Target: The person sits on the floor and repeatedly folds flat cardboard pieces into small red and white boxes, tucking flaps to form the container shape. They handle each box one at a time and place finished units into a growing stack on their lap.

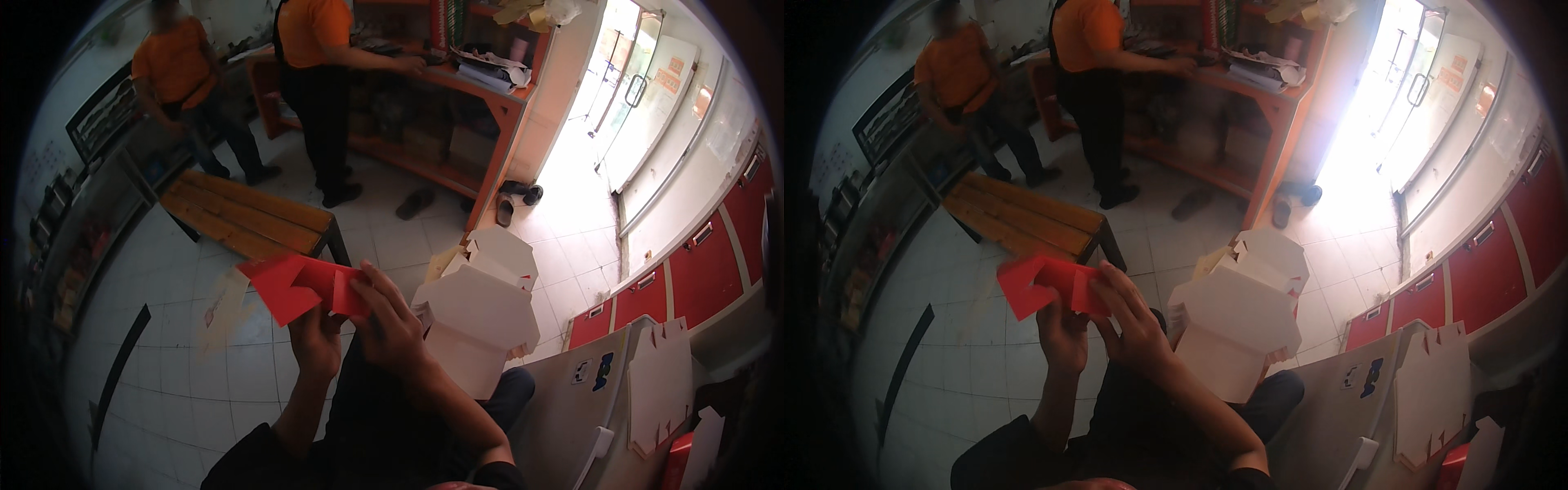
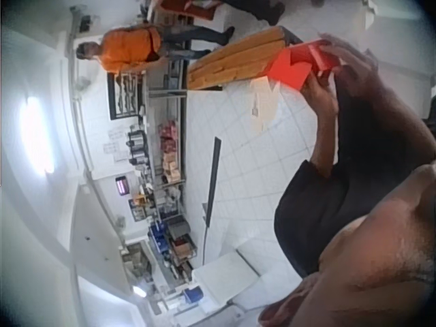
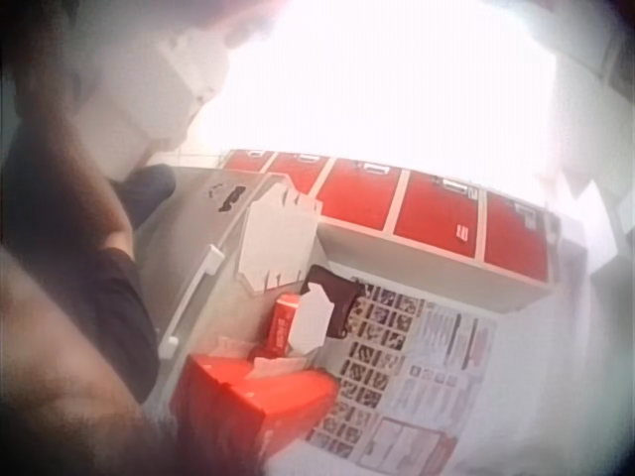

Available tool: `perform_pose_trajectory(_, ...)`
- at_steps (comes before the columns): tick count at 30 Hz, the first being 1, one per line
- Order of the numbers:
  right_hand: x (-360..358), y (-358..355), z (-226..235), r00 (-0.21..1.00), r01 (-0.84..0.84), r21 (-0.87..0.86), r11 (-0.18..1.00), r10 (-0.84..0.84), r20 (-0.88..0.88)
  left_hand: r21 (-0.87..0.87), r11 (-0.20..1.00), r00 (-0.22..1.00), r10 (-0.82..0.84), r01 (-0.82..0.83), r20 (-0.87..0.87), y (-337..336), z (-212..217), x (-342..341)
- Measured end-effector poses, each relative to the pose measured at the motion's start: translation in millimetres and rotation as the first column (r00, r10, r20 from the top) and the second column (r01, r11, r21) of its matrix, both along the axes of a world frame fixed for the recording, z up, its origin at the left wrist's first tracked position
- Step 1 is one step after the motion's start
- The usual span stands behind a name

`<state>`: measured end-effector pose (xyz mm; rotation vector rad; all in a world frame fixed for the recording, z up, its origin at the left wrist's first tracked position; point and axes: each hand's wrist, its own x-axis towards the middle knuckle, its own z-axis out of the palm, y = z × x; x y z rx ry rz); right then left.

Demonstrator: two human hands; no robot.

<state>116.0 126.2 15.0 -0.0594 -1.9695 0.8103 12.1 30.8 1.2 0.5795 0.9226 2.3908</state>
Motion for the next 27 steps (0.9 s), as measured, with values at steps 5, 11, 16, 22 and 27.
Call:
perform_pose_trajectory(5, 14, 1, -17, 0.987, -0.109, 0.155, 0.982, 0.088, 0.138, -0.134, 0.991, 0.997, 0.016, -0.025, -0.071, 4, 7, -6)
perform_pose_trajectory(11, -5, -5, -25, 0.946, 0.304, 0.162, 0.939, -0.277, -0.167, 0.103, 0.994, 0.998, 0.041, -0.036, -0.049, 7, -14, 32)
perform_pose_trajectory(16, 5, -8, -10, 0.993, 0.101, -0.260, 0.960, -0.115, -0.039, -0.358, 0.903, 0.854, 0.019, -0.239, -0.520, -3, -8, 29)
perform_pose_trajectory(22, 5, -13, -26, 0.989, 0.116, -0.352, 0.929, -0.077, 0.124, -0.602, 0.776, 0.804, -0.230, -0.189, -0.549, -67, 3, 6)
perform_pose_trajectory(27, 6, -30, -82, 0.908, -0.064, -0.535, 0.842, 0.271, 0.318, -0.758, 0.652, 0.910, -0.326, 0.018, -0.259, -102, -10, 2)
